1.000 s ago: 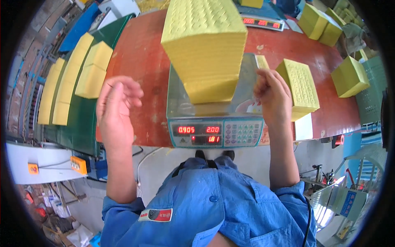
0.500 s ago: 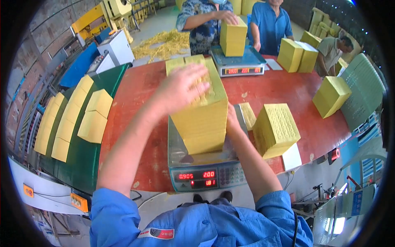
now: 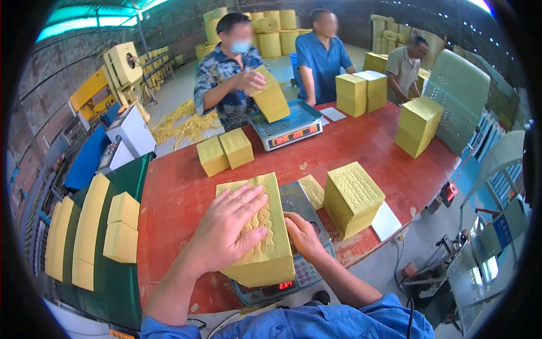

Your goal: Operate a conveyor machine to collect stacks of yellow paper and then weigh each stack on a digital scale.

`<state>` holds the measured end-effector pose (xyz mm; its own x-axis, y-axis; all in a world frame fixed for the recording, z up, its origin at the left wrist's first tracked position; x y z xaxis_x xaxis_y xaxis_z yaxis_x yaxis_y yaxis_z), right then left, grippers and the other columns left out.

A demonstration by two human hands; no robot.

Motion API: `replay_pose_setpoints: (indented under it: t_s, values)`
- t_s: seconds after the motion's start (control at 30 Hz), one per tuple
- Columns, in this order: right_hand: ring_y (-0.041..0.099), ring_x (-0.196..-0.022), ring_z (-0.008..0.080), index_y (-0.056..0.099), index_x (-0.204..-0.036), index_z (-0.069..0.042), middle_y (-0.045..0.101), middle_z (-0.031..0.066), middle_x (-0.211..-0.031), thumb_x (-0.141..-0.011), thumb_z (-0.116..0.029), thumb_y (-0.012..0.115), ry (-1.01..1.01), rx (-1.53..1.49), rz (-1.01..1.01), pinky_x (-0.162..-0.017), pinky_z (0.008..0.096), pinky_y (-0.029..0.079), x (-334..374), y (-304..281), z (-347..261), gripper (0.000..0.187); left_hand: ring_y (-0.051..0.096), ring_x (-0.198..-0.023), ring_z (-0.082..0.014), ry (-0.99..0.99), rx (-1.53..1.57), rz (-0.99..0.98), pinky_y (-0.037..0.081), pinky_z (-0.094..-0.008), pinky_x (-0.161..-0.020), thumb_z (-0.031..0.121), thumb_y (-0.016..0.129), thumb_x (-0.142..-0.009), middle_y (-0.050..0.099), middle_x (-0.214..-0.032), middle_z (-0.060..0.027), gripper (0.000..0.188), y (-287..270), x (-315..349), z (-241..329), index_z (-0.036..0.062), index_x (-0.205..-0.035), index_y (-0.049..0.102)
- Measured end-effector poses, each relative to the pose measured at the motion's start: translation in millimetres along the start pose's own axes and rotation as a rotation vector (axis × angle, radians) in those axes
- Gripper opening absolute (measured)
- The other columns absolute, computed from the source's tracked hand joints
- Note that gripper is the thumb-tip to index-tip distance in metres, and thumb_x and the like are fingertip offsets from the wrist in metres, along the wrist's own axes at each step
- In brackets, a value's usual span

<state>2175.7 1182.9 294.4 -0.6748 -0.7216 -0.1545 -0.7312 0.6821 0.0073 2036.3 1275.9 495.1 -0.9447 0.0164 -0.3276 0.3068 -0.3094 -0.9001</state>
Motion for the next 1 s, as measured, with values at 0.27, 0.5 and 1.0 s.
replay_pose_setpoints:
  t_s: [0.27,0.5,1.0]
  values:
    - [0.064,-0.101,0.0177,0.058,-0.125,0.003,0.068,0.0121,-0.108,-0.097,-0.012,0.058,-0.067,-0.038,0.164,-0.089,0.0298,0.05,78.4,-24.8,-8.5,0.031,0.04,-0.139,-0.0374,-0.013,0.061,-0.013,0.027,-0.0465,-0.117,0.031,0.058,-0.092,0.049,-0.146,-0.0194,0.054,-1.2,-12.8,-20.0,-0.0008,-0.135,0.055]
    - [0.066,-0.102,0.023,0.057,-0.121,0.005,0.067,0.0156,-0.109,-0.103,-0.017,0.049,0.408,-0.461,0.111,-0.089,0.0348,0.055,143.8,-15.3,54.3,0.03,0.041,-0.14,-0.0342,0.002,0.191,0.01,0.028,-0.0446,-0.117,0.018,0.056,-0.092,0.05,-0.145,-0.0191,0.047,-0.7,-16.9,-23.1,-0.0008,-0.135,0.055]
    - [0.065,-0.104,0.0231,0.057,-0.127,0.003,0.066,0.0133,-0.118,-0.104,-0.025,0.048,0.6,-0.832,-0.092,-0.09,0.0371,0.053,120.9,27.6,55.6,0.037,0.059,-0.117,-0.0228,-0.721,1.303,0.143,0.045,-0.0386,-0.101,0.031,0.059,-0.095,0.059,-0.131,-0.0123,0.056,24.0,55.1,-44.6,0.0034,-0.142,0.043]
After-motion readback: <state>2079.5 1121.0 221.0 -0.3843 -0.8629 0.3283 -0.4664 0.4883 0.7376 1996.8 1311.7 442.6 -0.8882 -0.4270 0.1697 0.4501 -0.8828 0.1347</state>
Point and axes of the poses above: each hand's wrist, its own x-axis away from the middle knuckle, its own y-axis out of the palm, z = x × y, the point moved 5 cm from there along -x, towards the middle knuckle
